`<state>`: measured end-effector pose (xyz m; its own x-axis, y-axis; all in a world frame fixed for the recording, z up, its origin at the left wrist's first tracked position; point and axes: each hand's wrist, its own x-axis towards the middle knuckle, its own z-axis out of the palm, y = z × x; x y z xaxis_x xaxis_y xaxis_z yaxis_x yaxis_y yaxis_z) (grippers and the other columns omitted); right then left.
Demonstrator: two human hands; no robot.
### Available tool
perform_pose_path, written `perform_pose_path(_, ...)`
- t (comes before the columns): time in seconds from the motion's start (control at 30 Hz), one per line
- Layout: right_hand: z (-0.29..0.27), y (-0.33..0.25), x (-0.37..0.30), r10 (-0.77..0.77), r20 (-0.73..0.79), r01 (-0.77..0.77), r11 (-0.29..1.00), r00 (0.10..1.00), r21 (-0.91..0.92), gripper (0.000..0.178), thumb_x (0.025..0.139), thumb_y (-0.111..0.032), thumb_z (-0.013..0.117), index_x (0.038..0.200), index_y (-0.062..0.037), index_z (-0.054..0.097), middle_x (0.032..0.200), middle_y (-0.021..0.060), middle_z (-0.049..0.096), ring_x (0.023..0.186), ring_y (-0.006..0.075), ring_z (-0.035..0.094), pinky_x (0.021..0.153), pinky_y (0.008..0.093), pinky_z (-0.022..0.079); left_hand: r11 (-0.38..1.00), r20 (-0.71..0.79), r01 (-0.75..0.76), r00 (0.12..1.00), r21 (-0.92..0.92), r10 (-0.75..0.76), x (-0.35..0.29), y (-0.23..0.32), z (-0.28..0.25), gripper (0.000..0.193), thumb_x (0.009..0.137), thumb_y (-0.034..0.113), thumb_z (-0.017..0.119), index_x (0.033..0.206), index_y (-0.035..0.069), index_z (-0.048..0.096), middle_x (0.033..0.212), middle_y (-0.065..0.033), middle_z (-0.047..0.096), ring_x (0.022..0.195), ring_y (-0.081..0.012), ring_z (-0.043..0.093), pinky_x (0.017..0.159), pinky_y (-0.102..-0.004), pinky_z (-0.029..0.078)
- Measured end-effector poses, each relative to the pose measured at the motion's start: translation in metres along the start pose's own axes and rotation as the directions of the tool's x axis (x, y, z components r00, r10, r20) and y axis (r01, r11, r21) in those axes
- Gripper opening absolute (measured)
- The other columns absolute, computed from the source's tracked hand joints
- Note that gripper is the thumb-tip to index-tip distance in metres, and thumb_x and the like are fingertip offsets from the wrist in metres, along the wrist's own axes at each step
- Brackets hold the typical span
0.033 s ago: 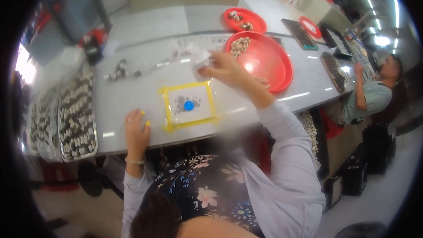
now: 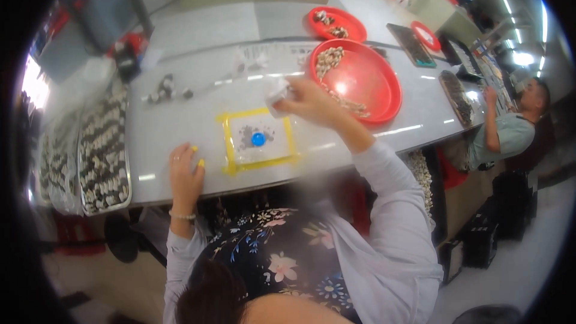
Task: The person assembles and sorts small plastic components by hand at a workshop table, placing them into a tray, onto a plastic plate, and into a storage bin.
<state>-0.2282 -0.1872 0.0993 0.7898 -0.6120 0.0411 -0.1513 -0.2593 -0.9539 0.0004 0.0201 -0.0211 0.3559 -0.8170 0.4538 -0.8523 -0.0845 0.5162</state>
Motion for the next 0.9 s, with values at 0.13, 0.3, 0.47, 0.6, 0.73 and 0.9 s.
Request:
perform_pose_path(0.13, 0.010, 0.045, -0.027, 0.020, 0.040, 0.007, 0.811, 0.999, -0.585, 0.033, 0.075, -0.016, 0.064, 0.104, -0.0010, 0.056, 0.088, 0.0108, 0.060, 0.079, 0.0224, 0.058, 0.070, 0.0332, 0.046, 1.000, 0.020, -0.019, 1.000, -0.010, 0.019, 0.004, 0.004, -0.003, 0.030, 0.069, 0.004, 0.058, 0.098, -0.002, 0.055, 0.110, -0.0191, 0.052, 0.106, -0.0366, 0.045, 0.090, -0.0424, 0.037)
perform_pose_path(0.3, 0.014, 0.046, -0.037, 0.014, 0.132, 0.089, 0.670, 0.991, -0.737, 0.029, 0.073, -0.022, 0.062, 0.095, -0.0029, 0.058, 0.083, 0.0150, 0.059, 0.075, 0.0309, 0.056, 0.066, 0.0354, 0.045, 1.000, 0.028, -0.005, 1.000, -0.009, 0.005, 0.001, 0.002, -0.002, 0.030, 0.068, 0.003, 0.057, 0.097, -0.002, 0.055, 0.111, -0.0184, 0.052, 0.107, -0.0363, 0.045, 0.091, -0.0424, 0.037)
perform_pose_path(0.47, 0.014, 0.040, -0.031, 0.028, 0.249, 0.198, 0.524, 0.968, -0.828, 0.027, 0.073, -0.024, 0.059, 0.090, -0.0035, 0.058, 0.078, 0.0126, 0.058, 0.071, 0.0307, 0.057, 0.062, 0.0378, 0.045, 1.000, 0.027, -0.005, 1.000, 0.000, 0.005, -0.002, 0.002, -0.003, 0.030, 0.068, 0.002, 0.057, 0.097, -0.001, 0.056, 0.113, -0.0184, 0.051, 0.109, -0.0365, 0.044, 0.092, -0.0421, 0.036)
perform_pose_path(0.6, 0.014, 0.033, -0.025, 0.095, 0.283, 0.203, 0.490, 0.954, -0.848, 0.026, 0.072, -0.024, 0.059, 0.088, -0.0040, 0.057, 0.077, 0.0115, 0.058, 0.068, 0.0298, 0.057, 0.059, 0.0382, 0.044, 1.000, 0.032, 0.010, 0.999, -0.014, -0.010, -0.002, 0.003, -0.005, 0.030, 0.067, 0.003, 0.058, 0.097, -0.001, 0.056, 0.113, -0.0184, 0.051, 0.109, -0.0367, 0.044, 0.092, -0.0424, 0.036)
perform_pose_path(0.73, 0.013, 0.027, -0.019, 0.138, 0.303, 0.211, 0.457, 0.943, -0.864, 0.025, 0.072, -0.023, 0.058, 0.088, -0.0043, 0.057, 0.074, 0.0111, 0.058, 0.067, 0.0297, 0.057, 0.059, 0.0381, 0.044, 1.000, 0.040, 0.005, 0.999, 0.002, -0.005, -0.001, 0.005, -0.006, 0.030, 0.067, 0.002, 0.058, 0.097, -0.001, 0.057, 0.113, -0.0181, 0.051, 0.110, -0.0365, 0.044, 0.092, -0.0425, 0.036)
perform_pose_path(0.9, 0.014, 0.019, -0.013, 0.165, 0.340, 0.255, 0.392, 0.926, -0.884, 0.025, 0.072, -0.024, 0.058, 0.090, -0.0055, 0.058, 0.066, 0.0115, 0.056, 0.064, 0.0285, 0.057, 0.057, 0.0382, 0.043, 1.000, 0.041, -0.004, 0.999, -0.004, 0.004, 0.000, 0.003, -0.004, 0.030, 0.067, 0.002, 0.058, 0.097, -0.001, 0.057, 0.113, -0.0178, 0.051, 0.110, -0.0364, 0.044, 0.092, -0.0425, 0.037)
